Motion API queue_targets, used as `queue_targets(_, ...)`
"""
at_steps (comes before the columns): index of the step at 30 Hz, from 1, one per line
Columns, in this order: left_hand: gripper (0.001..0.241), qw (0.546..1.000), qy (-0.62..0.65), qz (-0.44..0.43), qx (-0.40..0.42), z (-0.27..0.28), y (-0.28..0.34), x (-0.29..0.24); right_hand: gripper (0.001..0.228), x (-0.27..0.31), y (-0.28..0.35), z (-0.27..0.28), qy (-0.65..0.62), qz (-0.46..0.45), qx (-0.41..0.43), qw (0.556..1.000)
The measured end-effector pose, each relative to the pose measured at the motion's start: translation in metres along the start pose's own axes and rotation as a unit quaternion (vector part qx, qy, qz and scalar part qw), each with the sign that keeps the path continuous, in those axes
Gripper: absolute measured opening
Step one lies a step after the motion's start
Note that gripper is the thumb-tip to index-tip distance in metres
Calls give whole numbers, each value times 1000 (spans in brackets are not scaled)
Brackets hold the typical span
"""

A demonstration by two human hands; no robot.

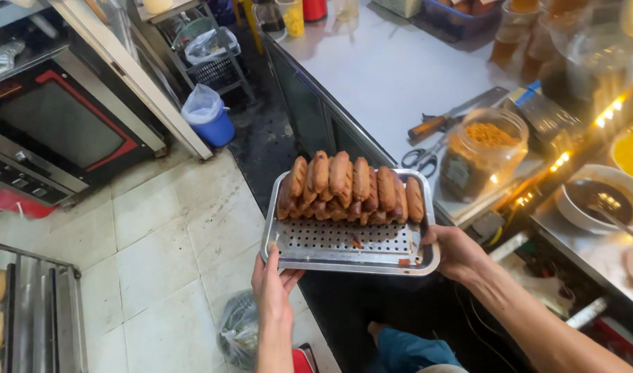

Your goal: The recorder is slicing cooked sausages into strips on a wooden cutting board.

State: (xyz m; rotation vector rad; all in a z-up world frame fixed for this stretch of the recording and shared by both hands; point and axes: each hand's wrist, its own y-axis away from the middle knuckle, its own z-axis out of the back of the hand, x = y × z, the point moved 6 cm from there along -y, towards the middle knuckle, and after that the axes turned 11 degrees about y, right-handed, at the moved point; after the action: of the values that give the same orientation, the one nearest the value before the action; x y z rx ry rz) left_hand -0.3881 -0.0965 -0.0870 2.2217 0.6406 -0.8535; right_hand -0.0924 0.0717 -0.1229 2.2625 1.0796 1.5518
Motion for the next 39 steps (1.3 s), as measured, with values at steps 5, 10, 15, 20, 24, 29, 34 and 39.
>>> queue_targets(5, 35, 999, -5, 17, 32, -22, -119, -28, 31, 37, -146, -11, 18, 12, 40, 999)
queue_targets(10, 49, 996, -27, 60, 57, -81, -208, -55, 41, 114, -209, -59, 65, 20, -41, 997)
queue_targets(15, 61, 991, -17, 80, 109, -130, -317, -45, 22, 177, -279, -77, 48, 64, -68, 994)
queue_targets(20, 66, 980, 3, 136, 144, -183, -429, -26, 85, 229, -342, -93, 75, 100, -102, 987)
queue_targets(24, 64, 973, -3, 140, 184, -240, -497, -25, 81, 262, -403, -79, 27, 140, -123, 982)
queue_targets(29, 71, 943, -122, 238, 200, -306, -547, -53, 61, 323, -418, -117, 186, 72, -211, 957)
queue_targets(34, 69, 933, -110, 188, 286, -353, -615, -39, 58, 367, -480, -89, 213, 91, -236, 944)
queue_targets(39, 91, 934, -170, 184, 256, -387, -670, -7, 52, 397, -550, -43, 214, 200, -294, 910)
